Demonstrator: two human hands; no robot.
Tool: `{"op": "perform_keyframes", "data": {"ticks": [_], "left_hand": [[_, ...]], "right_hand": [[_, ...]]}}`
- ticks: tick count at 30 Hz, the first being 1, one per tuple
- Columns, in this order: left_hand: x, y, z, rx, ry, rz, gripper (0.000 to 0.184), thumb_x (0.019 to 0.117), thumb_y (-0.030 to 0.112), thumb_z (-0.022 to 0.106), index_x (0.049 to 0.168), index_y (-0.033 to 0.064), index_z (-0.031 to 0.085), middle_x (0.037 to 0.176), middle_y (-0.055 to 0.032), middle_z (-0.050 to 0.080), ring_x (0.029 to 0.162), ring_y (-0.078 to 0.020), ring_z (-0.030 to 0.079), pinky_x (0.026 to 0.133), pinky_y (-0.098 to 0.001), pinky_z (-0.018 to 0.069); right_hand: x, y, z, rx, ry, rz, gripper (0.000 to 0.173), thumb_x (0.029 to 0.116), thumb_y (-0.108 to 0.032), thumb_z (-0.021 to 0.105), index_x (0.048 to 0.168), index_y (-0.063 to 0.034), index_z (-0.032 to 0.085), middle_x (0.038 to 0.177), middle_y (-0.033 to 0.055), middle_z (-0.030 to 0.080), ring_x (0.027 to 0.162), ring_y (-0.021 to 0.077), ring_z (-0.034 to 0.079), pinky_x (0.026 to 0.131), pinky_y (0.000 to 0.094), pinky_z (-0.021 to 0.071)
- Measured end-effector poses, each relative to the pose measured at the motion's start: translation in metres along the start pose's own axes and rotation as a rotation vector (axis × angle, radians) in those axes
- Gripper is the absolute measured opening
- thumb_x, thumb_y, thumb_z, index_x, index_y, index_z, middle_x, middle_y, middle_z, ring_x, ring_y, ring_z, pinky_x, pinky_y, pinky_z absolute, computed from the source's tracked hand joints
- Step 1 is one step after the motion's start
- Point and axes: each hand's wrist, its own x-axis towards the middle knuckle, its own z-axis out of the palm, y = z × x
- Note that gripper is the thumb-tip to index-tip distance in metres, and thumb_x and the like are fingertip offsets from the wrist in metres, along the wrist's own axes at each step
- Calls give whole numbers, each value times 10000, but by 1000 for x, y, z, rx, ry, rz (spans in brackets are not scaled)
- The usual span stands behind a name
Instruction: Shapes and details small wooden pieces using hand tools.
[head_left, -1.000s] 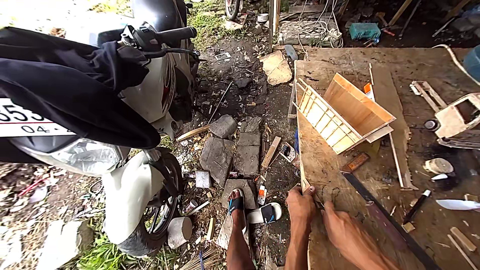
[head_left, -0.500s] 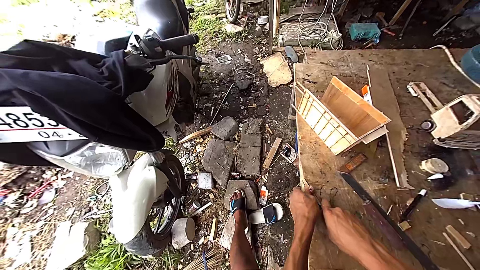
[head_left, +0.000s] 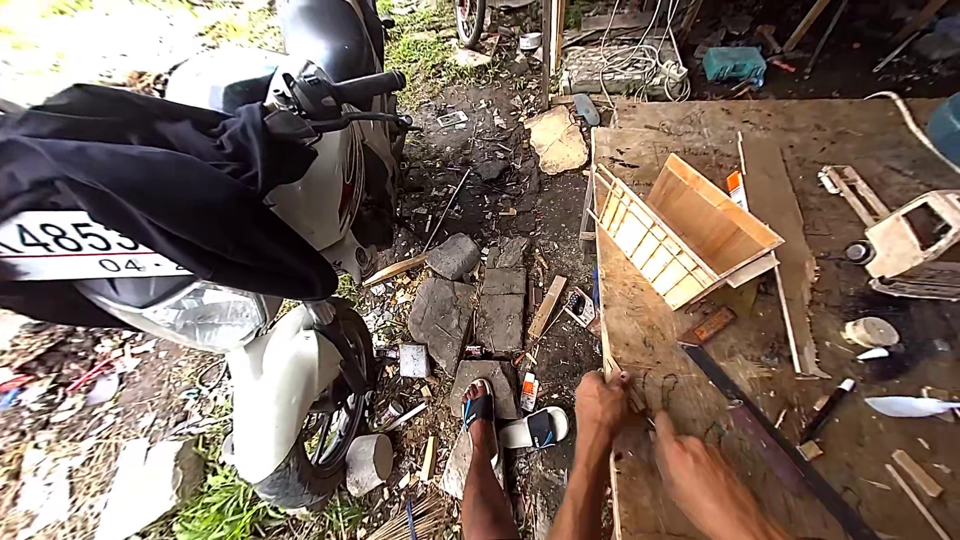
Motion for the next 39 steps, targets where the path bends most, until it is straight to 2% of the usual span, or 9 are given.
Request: {"op": "perform_keyframes", "data": {"ticks": [4,6,8,14,19,23,31,39], "left_hand": [[9,-6,-6,-81,-24,-1,354,1001,376,660,1041,27,701,940,-112,671,831,-207,626,771,-417,505],[11,-9,-5,-105,-11,-2,336,990,372,677,1007,37,700,898,-88,663,780,-183,610,733,-398,497],[11,-10,-4,-109,-11,-2,340,994,375,672,1020,37,703,921,-96,676,811,-193,625,767,-414,504],[12,-13,-2,-147,-4,7,319,997,365,670,982,46,686,891,-83,662,797,-191,616,757,-418,499],[13,-15,-1,-178,6,11,313,988,359,681,999,46,701,912,-89,682,833,-200,641,786,-433,514],[12,-14,-1,-186,3,10,315,992,356,676,1017,43,699,940,-97,686,864,-207,647,807,-439,516],[14,-15,-1,-187,-2,1,317,988,368,679,1007,52,697,940,-98,682,869,-216,646,808,-453,515],[14,-16,-1,-195,-8,4,311,984,367,684,997,56,694,921,-88,676,851,-207,639,794,-441,513]], "right_hand": [[-5,18,6,99,206,-68,357,1085,-223,440,1230,62,599,763,238,693,758,450,728,685,562,573],[4,17,1,119,141,-77,355,1096,-250,427,1229,40,583,806,233,694,806,438,726,731,563,567],[11,14,1,125,75,-75,367,1104,-263,412,1265,27,566,848,233,702,854,435,726,776,559,563],[19,8,6,141,106,-84,356,1097,-258,418,1254,22,574,826,221,699,836,418,729,760,547,569],[21,4,5,115,107,-76,358,1096,-264,416,1246,19,577,838,216,704,850,418,730,769,543,568],[20,3,7,108,146,-89,362,1090,-257,426,1259,25,580,807,208,700,809,409,730,738,534,572],[21,3,7,106,160,-93,352,1086,-250,440,1241,29,587,799,210,701,802,413,732,733,536,574],[20,4,9,90,175,-100,368,1083,-253,442,1271,28,584,790,200,704,787,409,733,723,537,576]]}}
